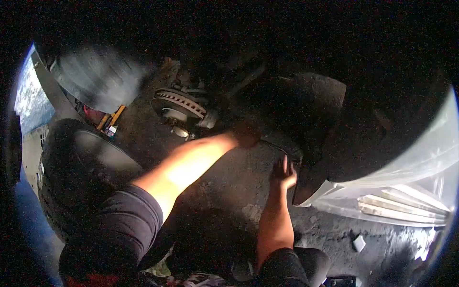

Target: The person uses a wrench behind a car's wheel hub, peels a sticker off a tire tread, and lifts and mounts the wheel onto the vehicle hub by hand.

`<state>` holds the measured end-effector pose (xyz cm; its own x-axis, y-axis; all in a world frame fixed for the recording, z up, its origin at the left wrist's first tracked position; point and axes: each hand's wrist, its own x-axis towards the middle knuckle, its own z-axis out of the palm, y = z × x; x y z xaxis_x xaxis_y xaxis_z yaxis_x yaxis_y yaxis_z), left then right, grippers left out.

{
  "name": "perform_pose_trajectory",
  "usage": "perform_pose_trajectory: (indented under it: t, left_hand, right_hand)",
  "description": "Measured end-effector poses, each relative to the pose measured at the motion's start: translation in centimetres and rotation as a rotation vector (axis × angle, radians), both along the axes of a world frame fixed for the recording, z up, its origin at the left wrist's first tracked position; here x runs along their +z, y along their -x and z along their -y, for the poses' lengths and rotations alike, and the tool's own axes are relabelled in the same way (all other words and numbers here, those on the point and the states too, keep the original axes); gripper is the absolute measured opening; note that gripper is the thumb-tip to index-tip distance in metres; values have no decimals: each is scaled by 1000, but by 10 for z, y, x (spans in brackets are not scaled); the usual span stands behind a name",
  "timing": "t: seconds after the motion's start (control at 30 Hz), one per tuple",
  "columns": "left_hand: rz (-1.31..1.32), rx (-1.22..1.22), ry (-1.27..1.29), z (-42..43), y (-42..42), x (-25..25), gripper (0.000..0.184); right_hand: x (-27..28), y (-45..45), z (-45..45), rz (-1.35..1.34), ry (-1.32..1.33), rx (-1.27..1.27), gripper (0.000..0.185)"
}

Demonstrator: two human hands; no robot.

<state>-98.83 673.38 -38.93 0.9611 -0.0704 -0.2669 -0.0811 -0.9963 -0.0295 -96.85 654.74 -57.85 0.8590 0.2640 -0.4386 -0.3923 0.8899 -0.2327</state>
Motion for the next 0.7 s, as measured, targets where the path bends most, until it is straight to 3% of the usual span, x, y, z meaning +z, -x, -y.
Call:
perform_pose_trajectory:
  t: [0.07,0.17,0.23,0.27,0.37,0.43,0.47,0.5,0.57,0.63,0.67,0.7]
  left_hand:
    - [40,100,89,-2,-6,-7,34]
    - [615,-53,-180,-4,-3,-21,34]
    - [254,-190,-209,17,22,-30,35]
    - [154,-264,-300,-1,-5,-5,36]
    - [205,-92,-93,-1,1,-1,37]
    - [77,7,-48,-5,-8,-13,36]
    - [-37,29,-57,-6,-10,-15,36]
    - [60,49,-63,-23,-30,14,35]
    - [74,48,31,-2,1,2,32]
    - [326,-82,-114,-20,-21,-56,26]
    - [432,-157,-173,-15,-17,-61,23]
    - [358,-192,-154,-18,-21,-61,25]
  right_hand:
    - [46,-4,-19,248,-127,47,58]
    - [88,-12,-65,617,-394,96,57]
    - [-26,-26,-19,349,-309,204,57]
    - [-83,-32,3,210,-277,250,58]
    - [38,-9,1,-27,-93,-36,57]
    - [72,-32,-35,486,-250,48,55]
    - [79,-28,-44,728,-338,65,53]
    - [88,-55,-72,754,-425,130,52]
    - [43,-6,-50,622,-486,226,49]
    - [67,7,-24,399,-336,189,47]
    - [64,15,-10,266,-250,157,46]
    - [65,11,-5,399,-184,217,45]
